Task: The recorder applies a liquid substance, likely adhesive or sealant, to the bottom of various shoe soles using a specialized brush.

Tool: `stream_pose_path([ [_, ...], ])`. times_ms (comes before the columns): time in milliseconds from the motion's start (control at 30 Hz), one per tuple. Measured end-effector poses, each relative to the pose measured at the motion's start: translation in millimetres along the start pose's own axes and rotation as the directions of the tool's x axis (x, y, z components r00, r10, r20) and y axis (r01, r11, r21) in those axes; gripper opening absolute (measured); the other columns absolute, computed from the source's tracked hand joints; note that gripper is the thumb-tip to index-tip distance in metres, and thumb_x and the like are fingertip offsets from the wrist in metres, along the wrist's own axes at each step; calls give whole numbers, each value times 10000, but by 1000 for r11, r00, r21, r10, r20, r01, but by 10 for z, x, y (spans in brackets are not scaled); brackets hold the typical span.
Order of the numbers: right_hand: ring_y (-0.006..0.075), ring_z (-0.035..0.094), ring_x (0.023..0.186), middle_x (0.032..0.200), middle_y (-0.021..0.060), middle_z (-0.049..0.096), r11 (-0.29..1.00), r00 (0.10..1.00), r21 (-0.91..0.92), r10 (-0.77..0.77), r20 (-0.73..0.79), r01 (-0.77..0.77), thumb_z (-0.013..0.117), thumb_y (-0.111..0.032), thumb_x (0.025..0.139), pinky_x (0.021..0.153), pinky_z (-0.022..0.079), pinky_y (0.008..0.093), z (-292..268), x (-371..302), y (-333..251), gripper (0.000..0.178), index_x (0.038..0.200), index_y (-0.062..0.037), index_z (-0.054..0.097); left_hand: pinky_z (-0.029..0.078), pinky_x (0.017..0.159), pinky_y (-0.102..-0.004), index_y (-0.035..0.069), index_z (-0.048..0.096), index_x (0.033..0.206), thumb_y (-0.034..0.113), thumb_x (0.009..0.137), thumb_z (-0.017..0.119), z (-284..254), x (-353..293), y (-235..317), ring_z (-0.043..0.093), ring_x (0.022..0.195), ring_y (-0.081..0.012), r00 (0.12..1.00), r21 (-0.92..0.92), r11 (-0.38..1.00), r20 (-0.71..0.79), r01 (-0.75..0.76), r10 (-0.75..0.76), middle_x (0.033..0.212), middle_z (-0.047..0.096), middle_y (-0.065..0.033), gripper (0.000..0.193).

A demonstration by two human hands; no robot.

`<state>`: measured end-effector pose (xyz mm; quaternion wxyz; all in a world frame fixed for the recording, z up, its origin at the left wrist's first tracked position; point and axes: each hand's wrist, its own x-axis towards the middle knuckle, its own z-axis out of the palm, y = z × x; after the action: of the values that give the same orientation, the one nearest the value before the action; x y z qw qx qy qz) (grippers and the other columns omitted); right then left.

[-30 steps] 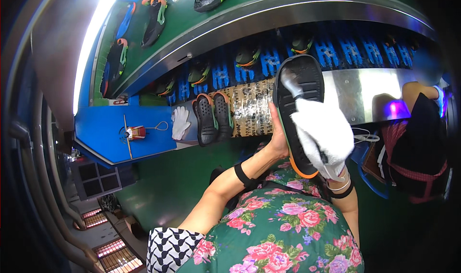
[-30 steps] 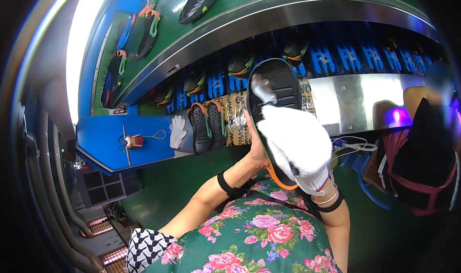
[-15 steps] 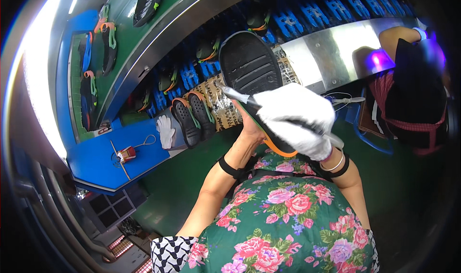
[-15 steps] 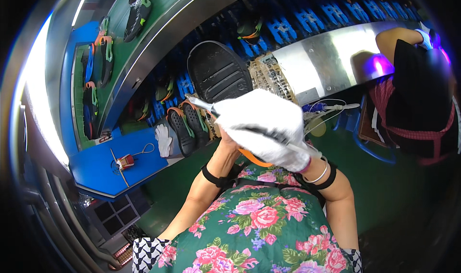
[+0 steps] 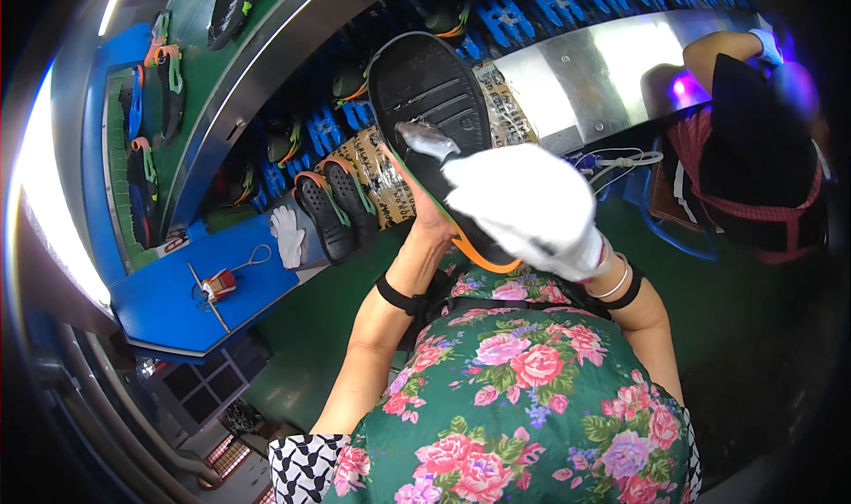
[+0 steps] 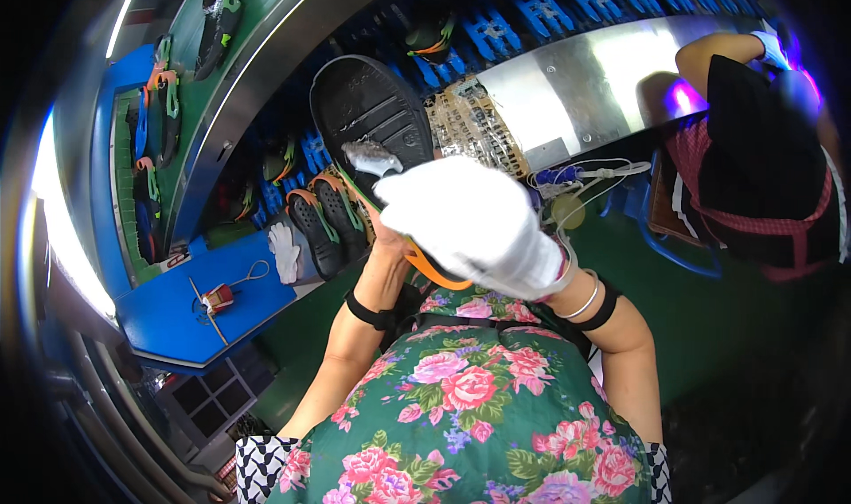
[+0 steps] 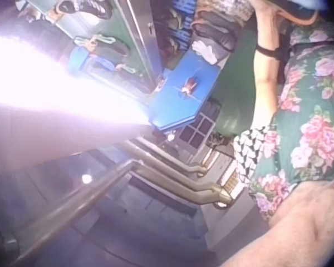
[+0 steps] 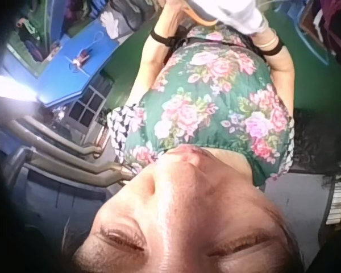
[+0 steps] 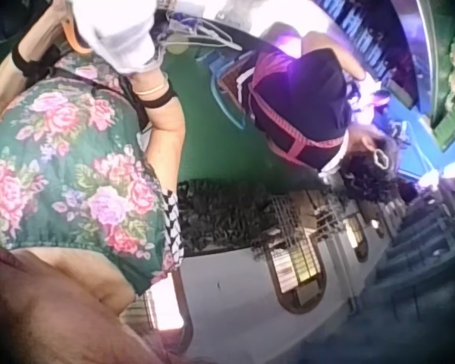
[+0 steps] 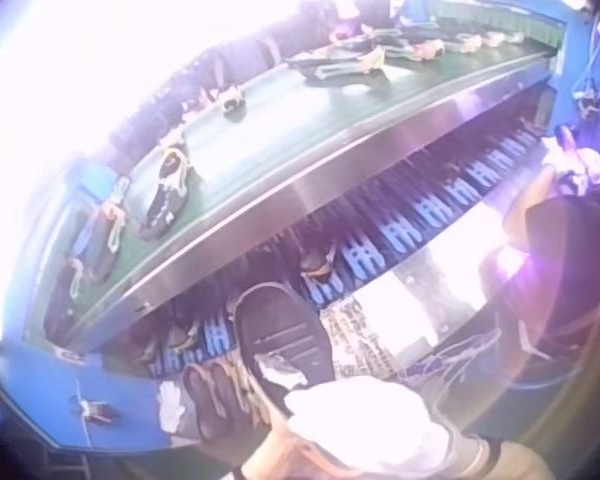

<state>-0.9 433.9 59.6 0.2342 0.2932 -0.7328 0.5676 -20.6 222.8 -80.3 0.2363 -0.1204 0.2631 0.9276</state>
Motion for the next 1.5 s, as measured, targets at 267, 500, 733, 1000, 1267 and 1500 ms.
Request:
stream_pose_path([
  [267, 298, 742, 981, 1110, 136, 771, 998, 998, 54, 16, 62, -19, 782, -28, 811, 860, 579, 388, -124, -70, 99, 300, 1110, -46, 782, 556, 977, -463, 14, 535, 1395, 999, 786, 310, 520, -63, 136, 660, 1095, -318, 999, -22, 999, -20, -38, 37, 1269, 656, -180, 1180],
  [500, 281, 732, 980, 1110, 122, 766, 994, 996, 108, 21, 87, -30, 810, -50, 820, 909, 575, 384, -34, -160, 19, 286, 1103, -33, 772, 570, 814, -382, -37, 571, 1146, 1072, 651, 381, 797, -45, 171, 670, 942, -267, 964, 77, 995, 255, 59, -76, 999, 674, -182, 1230],
  [733, 282, 729, 992, 1150, 113, 761, 998, 995, 57, -10, 100, 5, 756, -35, 865, 877, 575, 388, 12, -284, 6, 315, 1178, -69, 761, 531, 883, -466, -25, 569, 1183, 1027, 669, 466, 884, -42, 218, 610, 982, -296, 973, 43, 999, 229, 19, -28, 1007, 644, -179, 1175],
  [1000, 268, 750, 911, 1041, 140, 779, 974, 987, 165, 160, -23, -154, 814, 1, 767, 779, 589, 370, -66, -207, 28, 232, 993, -37, 777, 482, 952, -488, -20, 573, 1207, 973, 737, 487, 920, 51, 282, 609, 966, -289, 963, 33, 997, 261, -73, 62, 993, 625, -145, 1102],
  [1267, 290, 744, 860, 1005, 140, 774, 974, 981, 170, 167, -103, -148, 802, 20, 771, 743, 589, 379, -58, -201, -45, 231, 997, -17, 770, 503, 879, -459, -11, 593, 1106, 1068, 659, 337, 784, 52, 295, 610, 882, -307, 991, 166, 982, 118, -89, 70, 926, 654, -160, 1196],
  [1500, 270, 748, 846, 955, 115, 782, 979, 958, 123, 185, -219, -161, 825, 13, 753, 739, 591, 373, -132, -366, -39, 240, 986, -21, 777, 490, 898, -478, 74, 615, 1240, 987, 783, 353, 956, 29, 145, 624, 901, -317, 979, 154, 977, 162, -150, 124, 995, 653, -135, 1055],
])
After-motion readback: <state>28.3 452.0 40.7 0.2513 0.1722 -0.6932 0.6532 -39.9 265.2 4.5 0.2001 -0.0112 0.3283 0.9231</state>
